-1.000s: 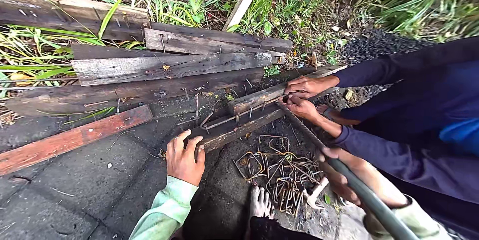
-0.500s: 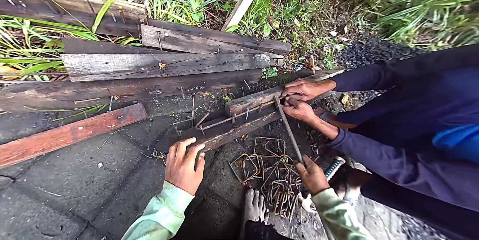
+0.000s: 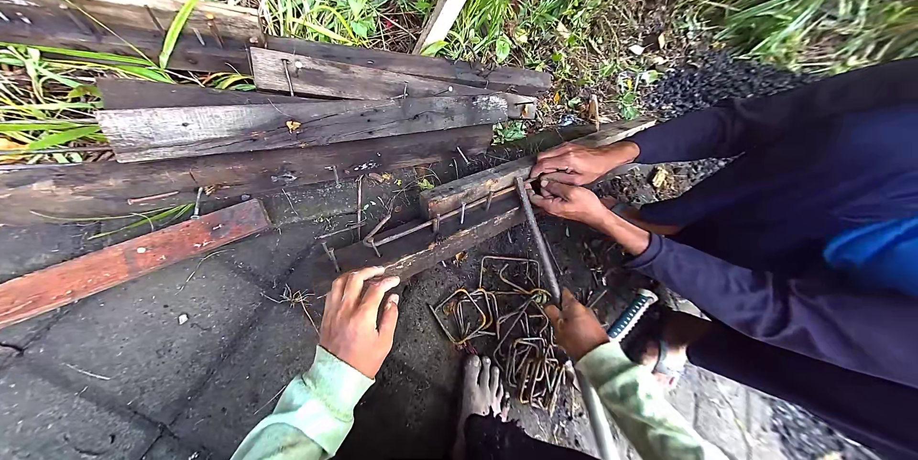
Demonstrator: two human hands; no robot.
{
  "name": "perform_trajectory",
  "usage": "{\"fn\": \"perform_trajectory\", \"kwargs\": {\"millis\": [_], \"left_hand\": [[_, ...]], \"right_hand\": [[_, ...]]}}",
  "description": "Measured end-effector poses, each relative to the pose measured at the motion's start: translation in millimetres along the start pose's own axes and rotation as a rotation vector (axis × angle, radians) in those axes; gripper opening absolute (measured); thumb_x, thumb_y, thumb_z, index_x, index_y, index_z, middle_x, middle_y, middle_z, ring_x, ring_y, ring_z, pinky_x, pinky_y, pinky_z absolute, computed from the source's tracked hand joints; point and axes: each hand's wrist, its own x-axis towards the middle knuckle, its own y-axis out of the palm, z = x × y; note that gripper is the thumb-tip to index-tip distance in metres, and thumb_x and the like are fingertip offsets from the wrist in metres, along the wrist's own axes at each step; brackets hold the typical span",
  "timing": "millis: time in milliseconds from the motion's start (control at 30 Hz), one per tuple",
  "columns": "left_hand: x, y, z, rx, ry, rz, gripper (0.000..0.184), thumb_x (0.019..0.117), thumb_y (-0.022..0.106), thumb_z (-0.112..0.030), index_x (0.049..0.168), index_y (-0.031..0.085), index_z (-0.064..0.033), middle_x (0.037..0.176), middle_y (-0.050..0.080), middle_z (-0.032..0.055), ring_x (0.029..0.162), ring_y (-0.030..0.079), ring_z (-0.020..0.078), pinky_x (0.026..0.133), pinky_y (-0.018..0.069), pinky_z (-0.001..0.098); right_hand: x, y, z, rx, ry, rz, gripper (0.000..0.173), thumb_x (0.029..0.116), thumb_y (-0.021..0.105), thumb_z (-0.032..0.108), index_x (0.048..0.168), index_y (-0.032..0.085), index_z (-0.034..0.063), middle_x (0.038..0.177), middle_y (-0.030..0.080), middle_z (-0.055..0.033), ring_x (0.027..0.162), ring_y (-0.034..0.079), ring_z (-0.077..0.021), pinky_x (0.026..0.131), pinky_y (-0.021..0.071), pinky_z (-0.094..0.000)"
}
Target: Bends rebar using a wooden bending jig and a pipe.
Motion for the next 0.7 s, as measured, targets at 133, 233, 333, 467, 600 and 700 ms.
{"fn": "perform_trajectory", "kwargs": {"millis": [133, 233, 333, 467, 600, 700], "left_hand": [[-1, -3, 4, -0.013, 0.009, 0.003, 0.026, 0.0929, 0.058, -0.028, 0.105, 0.079, -0.0171, 0.119, 0.072, 0.0088, 0.114, 0.065, 0.0341, 0.094, 0.054, 0.0485], [-4, -5, 2, -0.015, 0.009, 0.028, 0.027, 0.0933, 0.058, -0.029, 0.105, 0.079, -0.0177, 0.118, 0.072, 0.0073, 0.112, 0.066, 0.0323, 0.093, 0.0543, 0.0472], [0, -6, -5, -0.059, 0.024, 0.08, 0.026, 0.0928, 0.059, -0.026, 0.106, 0.079, -0.0174, 0.118, 0.072, 0.0068, 0.112, 0.066, 0.0322, 0.092, 0.0551, 0.0484], [19, -14, -12, -0.05, 0.12, 0.151, 0.025, 0.0928, 0.06, -0.026, 0.107, 0.079, -0.0184, 0.119, 0.072, 0.0066, 0.112, 0.067, 0.0317, 0.091, 0.0556, 0.0493], [50, -21, 11, 0.157, 0.118, 0.156, 0.043, 0.0898, 0.071, -0.043, 0.12, 0.075, -0.0126, 0.132, 0.065, 0.0197, 0.12, 0.061, 0.0453, 0.095, 0.0507, 0.0629], [61, -17, 48, 0.163, -0.075, 0.132, 0.066, 0.0883, 0.07, -0.052, 0.133, 0.064, -0.0038, 0.143, 0.054, 0.0288, 0.129, 0.05, 0.0553, 0.103, 0.041, 0.0711]], "right_hand": [[-7, 25, 18, 0.039, 0.079, -0.057, 0.049, 0.1081, 0.048, 0.03, 0.148, 0.042, 0.0019, 0.114, 0.069, -0.0274, 0.11, 0.068, -0.044, 0.095, 0.0523, -0.061], [-9, 27, 20, 0.022, 0.121, -0.077, 0.048, 0.1085, 0.046, 0.031, 0.147, 0.042, 0.0033, 0.114, 0.069, -0.0266, 0.11, 0.069, -0.0429, 0.094, 0.0529, -0.0596], [-12, 32, 21, 0.048, 0.121, -0.129, 0.046, 0.1084, 0.047, 0.032, 0.145, 0.045, 0.004, 0.11, 0.071, -0.0263, 0.108, 0.069, -0.0437, 0.093, 0.0532, -0.06], [-5, 48, -4, 0.329, -0.008, -0.205, 0.046, 0.1048, 0.055, 0.041, 0.128, 0.058, 0.0011, 0.09, 0.068, -0.0231, 0.086, 0.068, -0.0402, 0.08, 0.0515, -0.0616], [0, 59, -25, 0.75, -0.001, -0.076, 0.047, 0.1093, 0.041, 0.045, 0.105, 0.061, 0.0035, 0.062, 0.053, -0.0028, 0.048, 0.051, -0.015, 0.048, 0.0487, -0.0349], [-11, 51, -32, 0.906, 0.058, 0.083, 0.05, 0.1129, 0.032, 0.041, 0.094, 0.057, 0.0028, 0.056, 0.051, -0.0029, 0.041, 0.05, -0.0149, 0.043, 0.05, -0.0313]]}}
